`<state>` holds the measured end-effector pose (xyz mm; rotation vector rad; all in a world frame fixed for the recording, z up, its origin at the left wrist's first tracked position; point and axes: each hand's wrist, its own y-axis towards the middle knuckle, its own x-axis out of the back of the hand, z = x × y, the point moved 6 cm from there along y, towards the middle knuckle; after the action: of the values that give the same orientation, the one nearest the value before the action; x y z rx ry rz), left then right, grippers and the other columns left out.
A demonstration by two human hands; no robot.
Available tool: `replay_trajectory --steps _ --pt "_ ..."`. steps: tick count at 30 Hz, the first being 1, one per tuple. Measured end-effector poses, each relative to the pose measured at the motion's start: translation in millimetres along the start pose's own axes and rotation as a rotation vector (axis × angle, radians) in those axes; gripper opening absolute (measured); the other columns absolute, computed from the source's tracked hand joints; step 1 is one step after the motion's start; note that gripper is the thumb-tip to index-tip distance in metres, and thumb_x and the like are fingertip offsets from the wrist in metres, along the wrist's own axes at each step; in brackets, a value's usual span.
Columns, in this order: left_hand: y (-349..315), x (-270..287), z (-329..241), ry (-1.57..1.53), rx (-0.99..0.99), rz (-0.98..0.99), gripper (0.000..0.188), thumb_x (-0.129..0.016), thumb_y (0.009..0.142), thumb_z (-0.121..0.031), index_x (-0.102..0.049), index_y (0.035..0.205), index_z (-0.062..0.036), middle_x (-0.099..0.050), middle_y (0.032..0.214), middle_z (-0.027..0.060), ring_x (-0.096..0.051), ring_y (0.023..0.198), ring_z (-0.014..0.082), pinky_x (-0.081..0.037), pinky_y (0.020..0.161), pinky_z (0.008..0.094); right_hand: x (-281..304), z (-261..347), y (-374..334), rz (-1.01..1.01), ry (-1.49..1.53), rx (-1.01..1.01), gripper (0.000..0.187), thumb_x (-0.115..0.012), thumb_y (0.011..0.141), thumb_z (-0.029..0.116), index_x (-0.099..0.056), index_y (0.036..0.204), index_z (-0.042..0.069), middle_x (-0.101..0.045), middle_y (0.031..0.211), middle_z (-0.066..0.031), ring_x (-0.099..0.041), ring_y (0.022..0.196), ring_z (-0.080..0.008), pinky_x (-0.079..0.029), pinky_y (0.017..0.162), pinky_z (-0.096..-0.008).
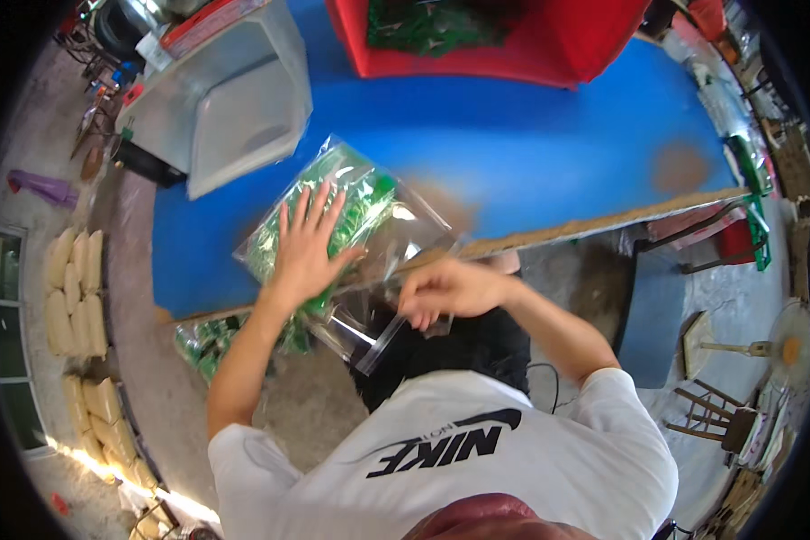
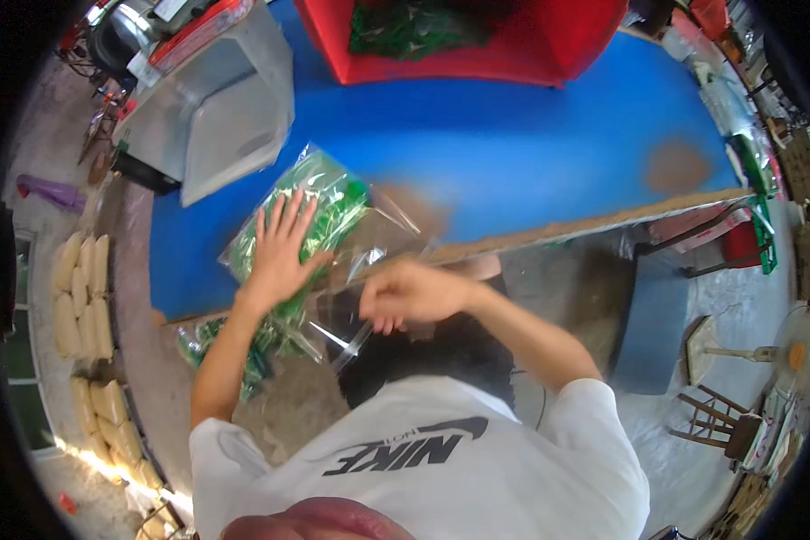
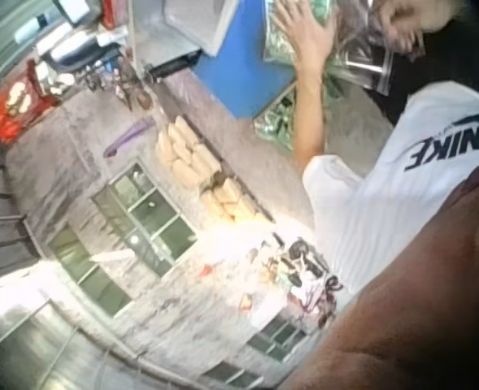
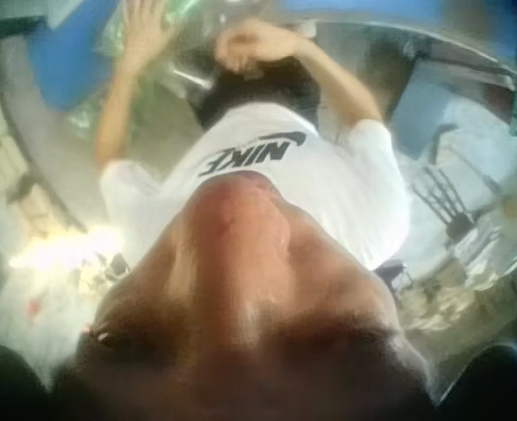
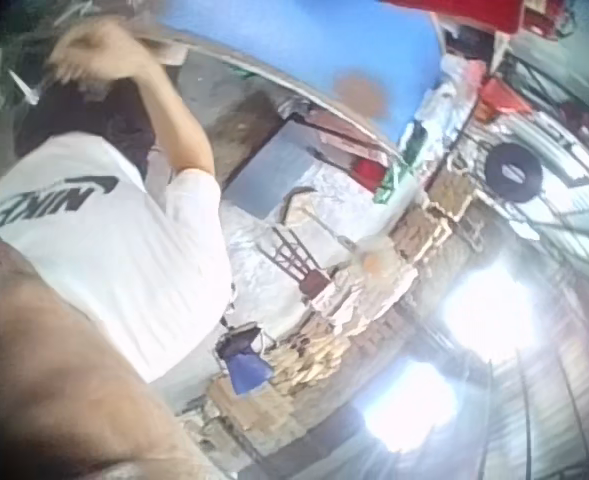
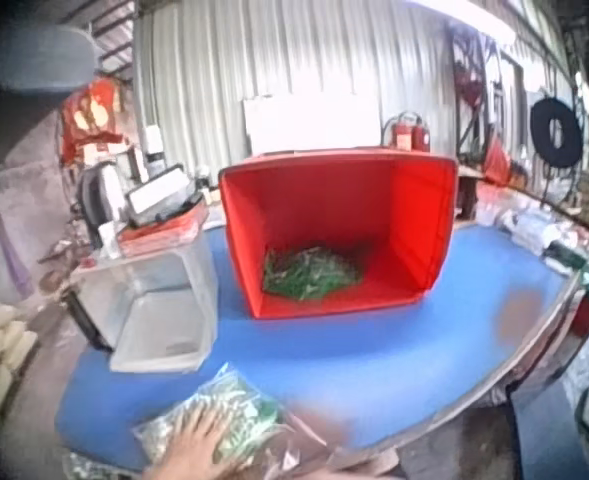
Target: The recorder is counting and stacking small green packets and placing them into a larger clear plastic bag.
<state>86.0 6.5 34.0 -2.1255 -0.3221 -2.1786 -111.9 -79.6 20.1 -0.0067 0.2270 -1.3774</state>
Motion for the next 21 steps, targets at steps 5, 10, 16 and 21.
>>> replay_trajectory --steps 5,10,16,21 --pt "10 6 -9 -0.115 -0.007 -0.003 0.086 -0.068 0.085 -0.054 -0.037 0.155 -0.0138 -0.026 0.164 0.0113 -0.021 0.151 0.0379 -0.011 0.122 0.0578 249 47 -19 -1.005 -0.513 0.350 0.032 -0.069 0.096 0.025 -0.063 0.115 -0.001 -0.072 0.099 -0.0115 -0.070 0.098 -0.0226 -0.054 0.084 -0.0337" --pt "-5 3 41 -0.115 0.036 0.111 0.086 -0.072 0.079 -0.053 -0.045 0.149 -0.0118 -0.030 0.162 0.0153 -0.022 0.150 0.0412 -0.010 0.121 0.0609 422 116 53 -1.099 -1.239 0.226 0.101 -0.067 0.078 0.073 -0.041 0.149 0.007 -0.049 0.144 -0.0219 -0.041 0.139 -0.0400 -0.034 0.114 -0.0517" --pt "-8 -14 40 -0.069 -0.002 0.109 0.087 -0.071 0.078 -0.058 -0.046 0.147 -0.0119 -0.031 0.160 0.0192 -0.024 0.148 0.0457 -0.011 0.116 0.0682 557 151 167 -1.122 -1.458 -0.224 0.109 -0.051 0.070 0.092 -0.040 0.153 0.021 -0.039 0.155 -0.0200 -0.031 0.146 -0.0397 -0.020 0.118 -0.0640" --pt "-3 -20 45 -0.088 -0.004 0.112 0.086 -0.071 0.079 -0.058 -0.046 0.147 -0.0117 -0.032 0.159 0.0209 -0.024 0.147 0.0468 -0.011 0.115 0.0693 594 115 197 -1.014 -1.563 -0.268 0.106 -0.053 0.067 0.092 -0.043 0.150 0.026 -0.035 0.158 -0.0175 -0.030 0.146 -0.0415 -0.017 0.115 -0.0725"
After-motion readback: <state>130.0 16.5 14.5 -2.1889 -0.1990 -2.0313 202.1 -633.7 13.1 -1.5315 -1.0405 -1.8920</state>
